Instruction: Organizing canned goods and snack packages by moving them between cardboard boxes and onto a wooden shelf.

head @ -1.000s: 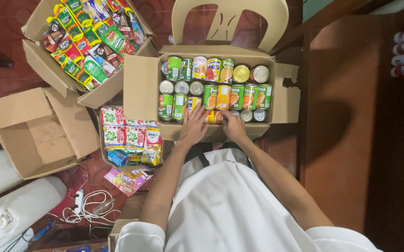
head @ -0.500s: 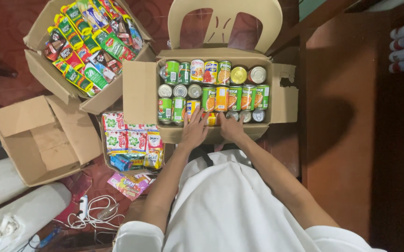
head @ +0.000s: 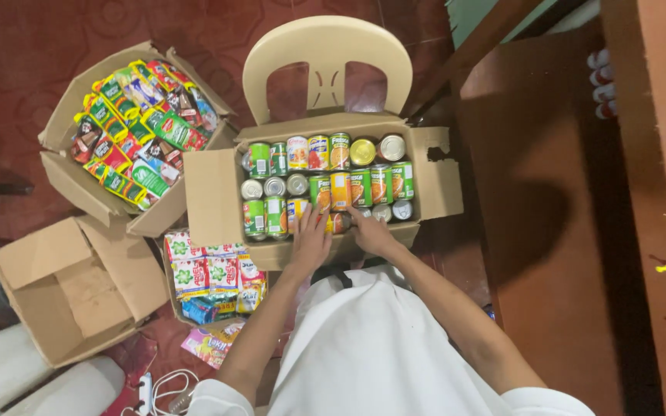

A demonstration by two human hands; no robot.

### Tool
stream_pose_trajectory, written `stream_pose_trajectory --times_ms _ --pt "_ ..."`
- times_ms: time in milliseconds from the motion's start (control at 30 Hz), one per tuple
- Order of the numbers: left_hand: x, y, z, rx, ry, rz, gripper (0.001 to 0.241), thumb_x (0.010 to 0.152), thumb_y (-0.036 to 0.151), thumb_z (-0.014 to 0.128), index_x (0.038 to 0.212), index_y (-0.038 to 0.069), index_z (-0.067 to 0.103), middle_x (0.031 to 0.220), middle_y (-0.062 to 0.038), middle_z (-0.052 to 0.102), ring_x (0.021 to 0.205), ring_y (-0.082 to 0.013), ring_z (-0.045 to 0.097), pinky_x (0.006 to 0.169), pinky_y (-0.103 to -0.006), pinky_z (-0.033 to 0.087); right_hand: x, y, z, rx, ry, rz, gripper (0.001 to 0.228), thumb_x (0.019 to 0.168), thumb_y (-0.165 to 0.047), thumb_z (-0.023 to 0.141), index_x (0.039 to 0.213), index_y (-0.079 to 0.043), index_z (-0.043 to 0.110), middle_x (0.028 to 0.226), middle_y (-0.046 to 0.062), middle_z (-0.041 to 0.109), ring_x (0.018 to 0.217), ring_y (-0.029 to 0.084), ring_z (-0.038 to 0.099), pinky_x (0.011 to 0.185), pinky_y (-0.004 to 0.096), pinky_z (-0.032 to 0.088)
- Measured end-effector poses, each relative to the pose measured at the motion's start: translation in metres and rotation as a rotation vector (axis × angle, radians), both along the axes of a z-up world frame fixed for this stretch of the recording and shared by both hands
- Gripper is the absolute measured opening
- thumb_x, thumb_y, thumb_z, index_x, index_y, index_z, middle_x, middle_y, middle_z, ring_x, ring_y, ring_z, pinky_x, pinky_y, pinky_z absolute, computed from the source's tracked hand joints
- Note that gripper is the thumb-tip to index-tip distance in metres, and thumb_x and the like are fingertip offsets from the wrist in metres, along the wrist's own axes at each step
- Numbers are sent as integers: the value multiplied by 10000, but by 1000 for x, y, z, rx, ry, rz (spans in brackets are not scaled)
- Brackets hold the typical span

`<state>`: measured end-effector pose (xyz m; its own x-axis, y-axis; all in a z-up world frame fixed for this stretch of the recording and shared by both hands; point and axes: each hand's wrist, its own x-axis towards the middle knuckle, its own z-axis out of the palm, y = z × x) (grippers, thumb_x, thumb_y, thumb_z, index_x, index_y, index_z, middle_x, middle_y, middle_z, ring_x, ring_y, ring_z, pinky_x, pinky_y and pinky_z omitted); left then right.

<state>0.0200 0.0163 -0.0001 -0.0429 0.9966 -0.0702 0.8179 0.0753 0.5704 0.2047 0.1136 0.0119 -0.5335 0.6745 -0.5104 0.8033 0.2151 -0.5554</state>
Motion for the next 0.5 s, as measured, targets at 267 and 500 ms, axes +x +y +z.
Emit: stream_pose_trajectory --times_ms 267,500 --pt "44 98 60 313 -110 -101 495 927 177 659 1384 9 569 1503 -202 476 1411 -422 393 1176 -558 305 55 106 105 57 185 17 503 965 -175 620 1457 -147 519 1185 175 731 1085 371 698 934 449 546" --pt "110 201 192 481 -390 -274 290 983 154 661 1248 37 654 1399 -138 595 1320 -365 527 1134 -462 423 135 172 282 403 308 63 433 945 -140 658 1359 -36 588 1146 218 716 1048 383 690 887 453 543"
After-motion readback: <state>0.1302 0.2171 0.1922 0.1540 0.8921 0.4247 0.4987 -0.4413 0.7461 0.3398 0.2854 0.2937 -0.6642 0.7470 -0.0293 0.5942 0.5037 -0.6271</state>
